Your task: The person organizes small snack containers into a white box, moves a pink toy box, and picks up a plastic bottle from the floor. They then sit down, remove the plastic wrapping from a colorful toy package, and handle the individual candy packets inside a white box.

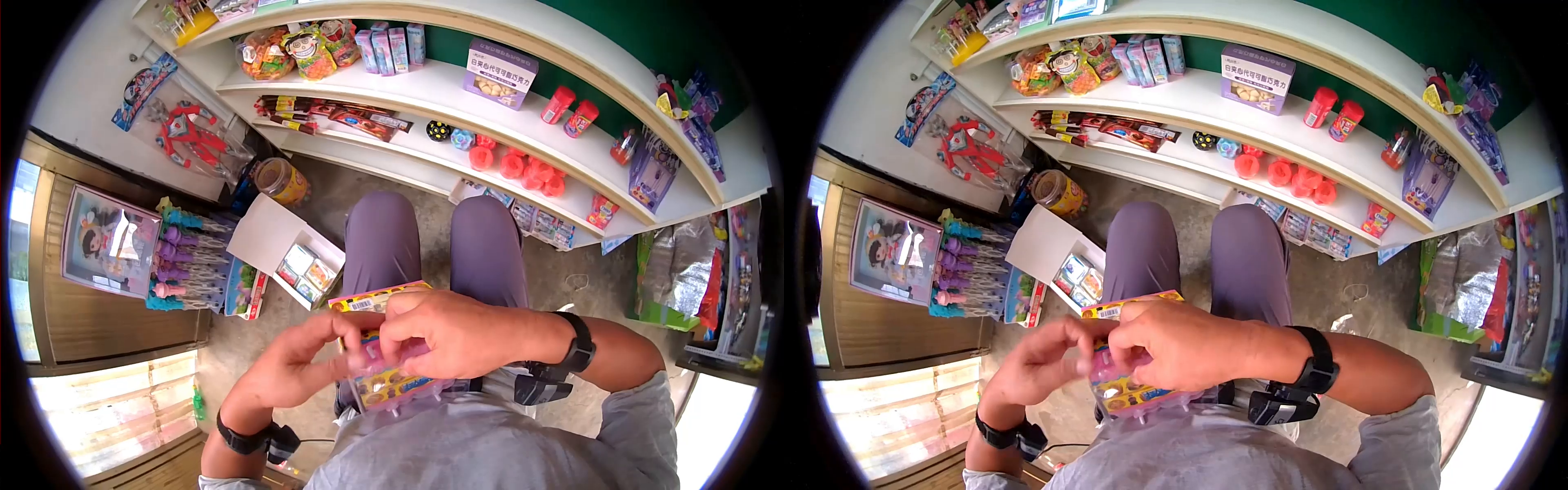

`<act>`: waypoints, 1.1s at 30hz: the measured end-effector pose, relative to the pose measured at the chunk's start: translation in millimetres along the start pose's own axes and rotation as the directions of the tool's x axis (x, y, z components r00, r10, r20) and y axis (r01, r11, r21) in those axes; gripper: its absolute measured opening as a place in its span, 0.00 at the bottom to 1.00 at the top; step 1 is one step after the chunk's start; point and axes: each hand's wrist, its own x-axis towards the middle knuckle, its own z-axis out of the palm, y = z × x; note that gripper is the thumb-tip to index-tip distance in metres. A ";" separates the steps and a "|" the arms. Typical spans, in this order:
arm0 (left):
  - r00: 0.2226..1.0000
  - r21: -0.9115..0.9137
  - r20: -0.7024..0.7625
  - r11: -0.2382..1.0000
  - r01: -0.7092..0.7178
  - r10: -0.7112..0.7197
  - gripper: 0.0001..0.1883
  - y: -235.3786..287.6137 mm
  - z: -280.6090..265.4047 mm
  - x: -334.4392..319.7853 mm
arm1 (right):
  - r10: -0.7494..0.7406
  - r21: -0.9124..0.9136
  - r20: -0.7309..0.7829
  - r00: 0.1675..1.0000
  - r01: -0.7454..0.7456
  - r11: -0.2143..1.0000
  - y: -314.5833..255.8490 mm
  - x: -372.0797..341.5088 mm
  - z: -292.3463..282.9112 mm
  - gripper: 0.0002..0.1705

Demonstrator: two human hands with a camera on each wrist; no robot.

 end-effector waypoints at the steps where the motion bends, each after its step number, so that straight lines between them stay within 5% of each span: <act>1: 0.996 -0.009 -0.049 0.997 0.073 -0.073 0.15 0.4 2.3 0.6 | 0.006 -0.052 0.006 1.000 -0.006 0.999 -1.1 1.9 1.3 0.08; 4: 0.994 0.349 -0.108 0.935 0.067 -0.031 0.16 16.3 15.1 16.3 | -0.023 -0.158 0.024 0.999 0.027 0.987 -1.2 6.2 -0.8 0.08; 5: 0.994 0.432 -0.063 0.900 -0.052 0.088 0.15 8.2 9.6 21.2 | -0.052 -0.235 0.003 0.999 0.052 0.971 -2.2 6.1 -0.3 0.08; 8: 0.988 0.494 0.071 0.856 -0.152 0.134 0.15 2.7 -3.9 24.7 | -0.121 -0.432 -0.032 0.992 0.095 0.897 -6.4 4.3 2.6 0.10; 10: 0.994 0.472 0.067 0.875 -0.108 0.087 0.16 5.6 -4.2 26.7 | -0.131 -0.520 -0.032 0.991 0.095 0.849 -8.6 3.9 2.7 0.10; 16: 0.975 0.379 0.172 0.904 -0.197 0.141 0.15 -10.7 -2.5 45.6 | -0.089 -0.273 0.162 0.983 0.131 0.953 8.1 8.3 -29.5 0.11; 21: 0.989 0.222 0.105 0.968 -0.121 0.100 0.12 -28.9 -5.5 44.8 | 0.234 0.038 0.295 0.926 -0.256 0.966 31.4 4.1 -40.0 0.23; 22: 0.988 0.224 0.106 0.966 -0.131 0.110 0.12 -25.9 -4.7 45.1 | 0.167 0.040 0.260 0.951 -0.183 0.982 31.6 3.1 -41.0 0.22; 24: 0.986 0.230 0.105 0.962 -0.148 0.127 0.12 -21.3 -2.1 45.4 | 0.025 0.038 0.190 0.982 -0.032 0.999 32.2 1.7 -41.1 0.19; 27: 0.999 0.214 0.042 0.976 -0.031 0.023 0.14 -21.8 -2.1 46.1 | -0.001 -0.100 0.120 0.993 0.013 0.995 21.1 -5.7 -42.2 0.16; 30: 0.992 0.167 0.023 0.979 0.116 -0.122 0.15 -16.4 -4.3 42.7 | -0.176 -0.384 -0.080 0.981 0.132 0.914 5.4 -20.1 -28.7 0.14; 33: 0.976 0.329 0.190 0.943 0.039 -0.107 0.19 4.9 -10.7 50.3 | -0.093 -0.406 -0.098 0.991 0.046 0.913 5.9 -34.5 -24.6 0.12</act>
